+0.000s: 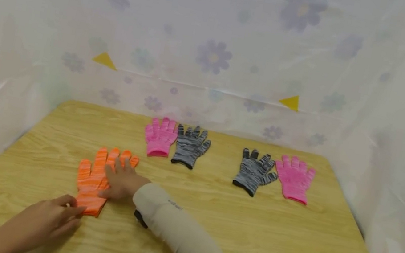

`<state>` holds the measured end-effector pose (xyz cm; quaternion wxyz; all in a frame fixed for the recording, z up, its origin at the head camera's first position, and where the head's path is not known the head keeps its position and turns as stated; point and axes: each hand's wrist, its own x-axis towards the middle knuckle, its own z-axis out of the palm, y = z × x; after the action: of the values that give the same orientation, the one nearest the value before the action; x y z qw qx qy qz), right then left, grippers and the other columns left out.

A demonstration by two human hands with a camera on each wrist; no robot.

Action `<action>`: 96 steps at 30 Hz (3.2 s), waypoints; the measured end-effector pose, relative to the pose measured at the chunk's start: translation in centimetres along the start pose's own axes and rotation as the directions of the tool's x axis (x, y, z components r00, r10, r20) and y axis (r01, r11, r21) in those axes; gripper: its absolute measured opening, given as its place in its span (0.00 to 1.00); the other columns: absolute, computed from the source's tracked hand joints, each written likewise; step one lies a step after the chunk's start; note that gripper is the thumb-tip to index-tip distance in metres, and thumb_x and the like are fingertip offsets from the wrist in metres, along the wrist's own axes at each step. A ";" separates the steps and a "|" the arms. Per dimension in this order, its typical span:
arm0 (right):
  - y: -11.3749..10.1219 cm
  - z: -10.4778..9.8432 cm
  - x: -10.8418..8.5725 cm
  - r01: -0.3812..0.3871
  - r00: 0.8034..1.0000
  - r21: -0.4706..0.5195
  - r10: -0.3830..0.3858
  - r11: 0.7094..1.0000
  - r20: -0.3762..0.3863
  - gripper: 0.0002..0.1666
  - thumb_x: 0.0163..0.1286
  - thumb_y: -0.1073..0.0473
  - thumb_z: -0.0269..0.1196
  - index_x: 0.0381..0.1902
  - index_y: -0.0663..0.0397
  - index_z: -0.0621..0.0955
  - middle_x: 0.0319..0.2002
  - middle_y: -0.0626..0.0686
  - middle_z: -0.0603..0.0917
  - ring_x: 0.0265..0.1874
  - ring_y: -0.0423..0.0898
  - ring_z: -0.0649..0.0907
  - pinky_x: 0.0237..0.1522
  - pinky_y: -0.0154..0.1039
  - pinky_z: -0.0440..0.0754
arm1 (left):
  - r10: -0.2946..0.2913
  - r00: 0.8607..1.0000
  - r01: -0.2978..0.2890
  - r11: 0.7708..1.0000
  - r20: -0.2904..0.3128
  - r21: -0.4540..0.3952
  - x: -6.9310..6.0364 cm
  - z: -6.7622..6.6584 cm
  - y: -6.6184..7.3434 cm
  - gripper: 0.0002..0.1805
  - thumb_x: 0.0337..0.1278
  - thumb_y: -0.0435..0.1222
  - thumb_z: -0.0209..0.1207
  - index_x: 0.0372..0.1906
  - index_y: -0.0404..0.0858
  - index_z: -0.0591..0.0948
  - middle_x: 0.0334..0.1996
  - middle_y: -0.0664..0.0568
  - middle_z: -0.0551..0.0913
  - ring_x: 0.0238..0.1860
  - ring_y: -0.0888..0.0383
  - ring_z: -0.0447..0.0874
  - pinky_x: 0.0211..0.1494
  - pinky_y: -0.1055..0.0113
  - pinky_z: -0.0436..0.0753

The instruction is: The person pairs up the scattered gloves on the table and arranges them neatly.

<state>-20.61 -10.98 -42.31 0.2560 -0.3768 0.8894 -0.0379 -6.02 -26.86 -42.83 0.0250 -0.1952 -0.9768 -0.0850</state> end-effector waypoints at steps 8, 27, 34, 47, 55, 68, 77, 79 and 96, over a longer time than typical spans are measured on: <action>-0.6 0.2 -0.9 0.147 0.977 -0.163 -0.169 0.976 -0.131 0.35 0.73 0.46 0.55 0.72 0.50 0.62 0.74 0.52 0.58 0.73 0.48 0.56 0.71 0.36 0.56 | 0.021 0.999 -0.021 1.000 -0.029 -0.002 0.1 0.1 0.1 0.12 0.54 0.40 0.66 0.42 0.39 0.86 0.37 0.51 0.79 0.23 0.67 0.73 0.23 0.71 0.74; -1.3 1.1 -1.9 0.170 0.982 -0.216 -0.183 0.961 -0.043 0.32 0.78 0.50 0.45 0.76 0.45 0.53 0.76 0.49 0.50 0.75 0.46 0.50 0.72 0.34 0.50 | 0.013 0.999 -0.013 1.000 -0.030 0.001 0.1 -0.1 0.0 0.12 0.54 0.40 0.65 0.41 0.40 0.87 0.35 0.53 0.80 0.25 0.66 0.75 0.26 0.69 0.76; -1.2 1.3 -1.7 0.169 0.981 -0.226 -0.185 0.959 -0.053 0.32 0.78 0.50 0.45 0.76 0.45 0.54 0.76 0.49 0.50 0.74 0.45 0.50 0.72 0.33 0.50 | 0.010 1.000 -0.010 1.000 -0.002 -0.006 0.3 -0.1 -0.1 0.12 0.54 0.41 0.65 0.42 0.40 0.87 0.35 0.54 0.80 0.25 0.66 0.75 0.26 0.69 0.77; 0.7 0.2 -3.5 0.316 0.918 -0.257 -0.363 0.913 -0.160 0.31 0.77 0.49 0.46 0.75 0.47 0.57 0.75 0.51 0.55 0.74 0.48 0.53 0.73 0.35 0.47 | 0.019 1.000 -0.020 0.999 -0.007 -0.043 0.9 -0.8 -0.8 0.11 0.55 0.43 0.65 0.39 0.41 0.88 0.33 0.58 0.81 0.26 0.66 0.77 0.27 0.68 0.78; 5.6 -1.1 -8.9 0.253 0.890 -0.134 -0.284 0.958 -0.357 0.32 0.76 0.51 0.49 0.74 0.51 0.58 0.74 0.55 0.57 0.74 0.52 0.55 0.72 0.44 0.55 | -0.032 0.995 0.046 0.988 0.096 -0.150 2.2 -2.6 -1.7 0.12 0.60 0.45 0.61 0.40 0.42 0.87 0.35 0.58 0.85 0.32 0.61 0.83 0.32 0.65 0.82; 15.5 1.0 -18.3 0.123 0.816 0.022 -0.088 0.992 -0.572 0.35 0.73 0.51 0.55 0.74 0.50 0.60 0.74 0.54 0.56 0.74 0.55 0.51 0.69 0.57 0.59 | 0.035 0.997 -0.040 0.996 -0.066 -0.081 6.9 -5.0 -1.7 0.22 0.60 0.42 0.62 0.57 0.36 0.79 0.57 0.36 0.77 0.38 0.47 0.85 0.31 0.60 0.82; 18.4 3.6 -22.2 0.066 0.794 0.038 -0.029 0.997 -0.607 0.35 0.72 0.52 0.58 0.73 0.50 0.62 0.73 0.55 0.59 0.73 0.58 0.54 0.67 0.60 0.61 | 0.110 0.982 -0.115 0.993 -0.152 -0.028 10.1 -4.7 -0.9 0.23 0.57 0.39 0.64 0.57 0.36 0.79 0.54 0.38 0.79 0.41 0.44 0.84 0.34 0.57 0.84; 18.8 3.9 -22.9 0.057 0.780 0.031 -0.025 0.998 -0.625 0.35 0.71 0.52 0.58 0.73 0.49 0.62 0.73 0.54 0.59 0.73 0.58 0.55 0.66 0.60 0.62 | 0.131 0.978 -0.135 0.991 -0.165 -0.011 10.9 -4.6 -0.7 0.23 0.57 0.39 0.65 0.57 0.36 0.79 0.54 0.38 0.79 0.42 0.44 0.84 0.37 0.56 0.84; 18.9 4.5 -26.5 0.003 0.748 0.077 0.049 0.997 -0.662 0.35 0.71 0.54 0.58 0.73 0.42 0.61 0.72 0.51 0.61 0.72 0.57 0.56 0.65 0.61 0.62 | 0.102 0.994 -0.100 0.991 0.029 -0.087 18.3 -3.2 0.9 0.35 0.61 0.40 0.61 0.71 0.36 0.64 0.65 0.36 0.69 0.61 0.39 0.72 0.58 0.45 0.76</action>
<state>-15.21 21.35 -39.84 -0.0624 -0.3182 0.9249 -0.1986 -22.51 -19.74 -38.07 0.0047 -0.2467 -0.9614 -0.1222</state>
